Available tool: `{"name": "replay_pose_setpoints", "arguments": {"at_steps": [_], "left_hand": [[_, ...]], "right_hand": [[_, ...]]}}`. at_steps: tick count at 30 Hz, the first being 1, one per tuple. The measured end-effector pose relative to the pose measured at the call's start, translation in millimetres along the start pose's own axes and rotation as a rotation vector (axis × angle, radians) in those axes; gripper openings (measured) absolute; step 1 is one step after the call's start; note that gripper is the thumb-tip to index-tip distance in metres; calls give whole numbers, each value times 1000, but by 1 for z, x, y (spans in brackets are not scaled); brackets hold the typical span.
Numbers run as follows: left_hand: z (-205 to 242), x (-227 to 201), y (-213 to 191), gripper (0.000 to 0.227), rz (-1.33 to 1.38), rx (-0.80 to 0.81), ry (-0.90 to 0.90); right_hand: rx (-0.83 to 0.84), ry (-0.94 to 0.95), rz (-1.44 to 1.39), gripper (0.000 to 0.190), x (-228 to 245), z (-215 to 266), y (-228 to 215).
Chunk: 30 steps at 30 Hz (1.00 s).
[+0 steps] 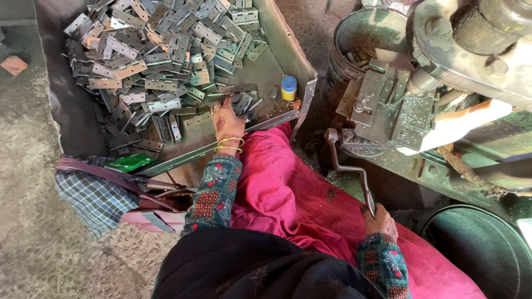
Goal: The person operates a manual press machine to process small metal pieces. They pick up a piece, place it under the press, pull a lever to activate the press, and then remove the processed piece, repeating this cycle continuously.
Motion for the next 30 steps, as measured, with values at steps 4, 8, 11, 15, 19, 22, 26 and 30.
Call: {"name": "replay_pose_setpoints", "arguments": {"at_steps": [4, 8, 11, 15, 19, 22, 26, 30], "left_hand": [[10, -6, -1, 59, -3, 10, -30], [11, -14, -12, 52, -59, -109, 15], [10, -26, -7, 39, -95, -124, 182], [13, 1, 8, 36, 61, -111, 88], [7, 29, 13, 38, 780, -232, -48], [4, 24, 48, 34, 1745, -118, -378], [56, -106, 53, 23, 1590, 206, -24], [150, -239, 76, 30, 1136, 409, 217]], "right_hand": [[-18, -20, -5, 51, -4, -4, 3], [-32, -47, -7, 52, -6, -6, 6], [-22, -37, -24, 52, -11, -9, 10], [-36, -60, -41, 55, -13, -12, 13], [-76, -53, -38, 54, -9, -5, 1], [-259, -161, -117, 55, 17, 12, -39], [-532, -392, -130, 59, 61, 46, -114], [-503, -503, -307, 58, 91, 64, -149]]}}
Point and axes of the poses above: each hand's wrist, its own z-axis away from the middle knuckle, its own y-axis out of the palm, x = y × z, the point moved 10 cm from there along -z, towards the middle knuckle, and after that the axes turned 1 degree about -x, right-handed, at the moved point
